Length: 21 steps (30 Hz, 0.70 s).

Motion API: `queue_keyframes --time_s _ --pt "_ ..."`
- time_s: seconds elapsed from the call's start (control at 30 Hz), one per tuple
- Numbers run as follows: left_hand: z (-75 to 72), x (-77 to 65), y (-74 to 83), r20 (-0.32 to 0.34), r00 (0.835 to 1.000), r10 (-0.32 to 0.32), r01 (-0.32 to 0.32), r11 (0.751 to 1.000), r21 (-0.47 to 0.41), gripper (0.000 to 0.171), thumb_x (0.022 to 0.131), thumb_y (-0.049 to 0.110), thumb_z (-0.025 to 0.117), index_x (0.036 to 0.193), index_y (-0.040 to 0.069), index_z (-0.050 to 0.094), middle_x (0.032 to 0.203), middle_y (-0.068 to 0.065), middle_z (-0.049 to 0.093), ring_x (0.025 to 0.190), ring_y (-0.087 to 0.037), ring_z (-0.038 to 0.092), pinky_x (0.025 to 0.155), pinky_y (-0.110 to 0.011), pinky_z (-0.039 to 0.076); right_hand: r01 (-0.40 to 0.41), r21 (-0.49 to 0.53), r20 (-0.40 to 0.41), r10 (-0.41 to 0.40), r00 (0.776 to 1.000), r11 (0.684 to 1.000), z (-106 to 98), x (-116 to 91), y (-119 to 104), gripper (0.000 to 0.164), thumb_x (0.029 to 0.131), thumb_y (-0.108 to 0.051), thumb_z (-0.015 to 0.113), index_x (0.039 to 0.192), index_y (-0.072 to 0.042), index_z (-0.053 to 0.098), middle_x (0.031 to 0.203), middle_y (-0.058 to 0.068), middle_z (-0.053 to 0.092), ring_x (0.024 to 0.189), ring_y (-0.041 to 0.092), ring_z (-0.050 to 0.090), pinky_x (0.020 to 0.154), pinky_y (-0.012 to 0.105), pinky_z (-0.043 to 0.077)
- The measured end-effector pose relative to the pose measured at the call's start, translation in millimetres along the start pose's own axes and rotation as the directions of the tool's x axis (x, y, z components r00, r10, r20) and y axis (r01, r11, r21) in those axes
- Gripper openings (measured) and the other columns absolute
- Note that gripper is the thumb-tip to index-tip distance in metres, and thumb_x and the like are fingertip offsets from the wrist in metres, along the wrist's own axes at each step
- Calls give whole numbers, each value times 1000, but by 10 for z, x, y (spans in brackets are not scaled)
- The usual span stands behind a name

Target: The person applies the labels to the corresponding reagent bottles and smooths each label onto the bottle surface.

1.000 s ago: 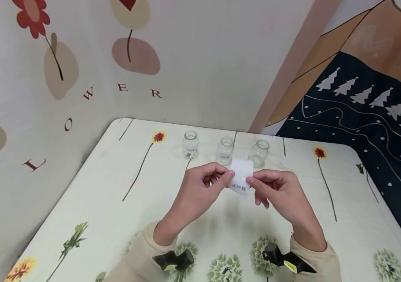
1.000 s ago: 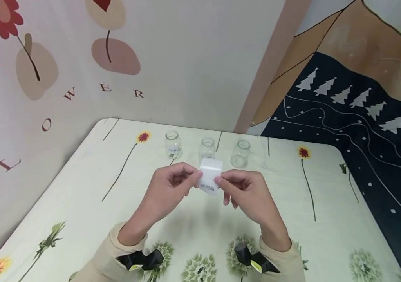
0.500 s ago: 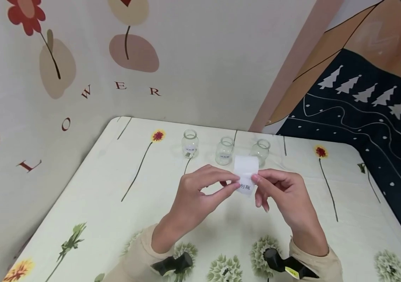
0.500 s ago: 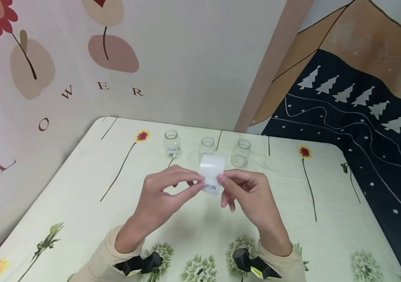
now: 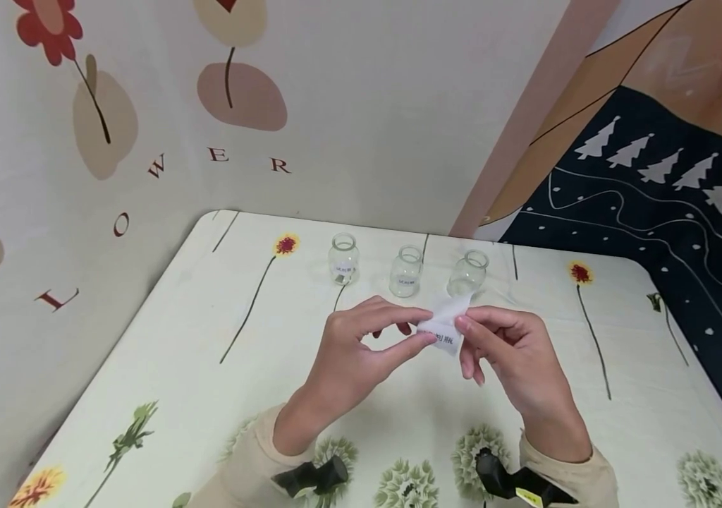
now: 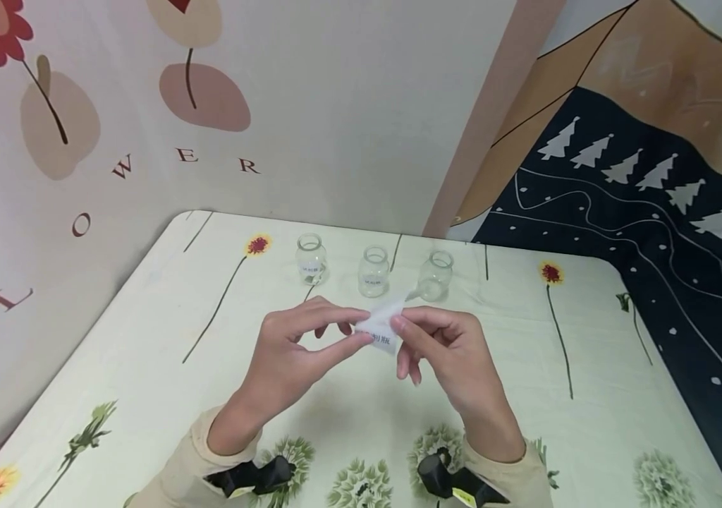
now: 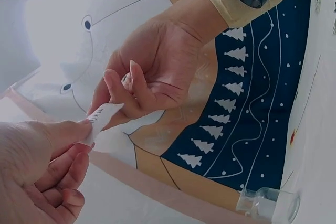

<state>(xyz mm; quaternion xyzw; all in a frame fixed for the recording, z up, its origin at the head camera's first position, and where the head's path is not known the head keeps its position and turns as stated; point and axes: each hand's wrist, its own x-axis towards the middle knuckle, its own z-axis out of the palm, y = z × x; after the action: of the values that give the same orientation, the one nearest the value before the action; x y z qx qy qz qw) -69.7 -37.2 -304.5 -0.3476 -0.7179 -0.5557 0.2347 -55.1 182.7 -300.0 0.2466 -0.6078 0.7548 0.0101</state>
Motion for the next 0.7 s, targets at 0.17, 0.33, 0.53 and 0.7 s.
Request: queue_keyframes --time_s 0.17,0.33,0.53,0.7 --pt "9 0 -12 -24 999 31 -30 1000 7 23 79 4 89 100 10 81 88 3 77 81 -9 66 70 -22 51 13 12 -38 -12 999 1000 33 -4 10 31 103 13 49 112 1 76 76 4 69 51 15 59 44 31 42" --pt "22 10 -21 -57 993 104 -101 994 43 23 77 2 90 97 9 81 90 1 77 87 -11 69 75 -22 55 18 25 -77 -16 997 1000 68 -2 6 30 102 13 50 110 2 76 73 5 69 49 15 59 42 31 41" --pt "39 16 -49 -79 971 227 -214 966 147 22 76 1 90 94 10 83 88 2 76 78 -12 66 71 -18 52 19 53 -141 -11 990 998 118 -1 8 29 102 13 50 105 2 77 68 5 68 46 15 59 39 33 37" --pt "37 22 -61 -67 952 298 -276 935 223 21 75 1 91 93 10 83 86 3 76 73 -13 64 70 -22 51 16 74 -175 -3 985 997 156 7 9 28 102 13 51 103 2 77 67 6 68 44 15 58 37 33 35"
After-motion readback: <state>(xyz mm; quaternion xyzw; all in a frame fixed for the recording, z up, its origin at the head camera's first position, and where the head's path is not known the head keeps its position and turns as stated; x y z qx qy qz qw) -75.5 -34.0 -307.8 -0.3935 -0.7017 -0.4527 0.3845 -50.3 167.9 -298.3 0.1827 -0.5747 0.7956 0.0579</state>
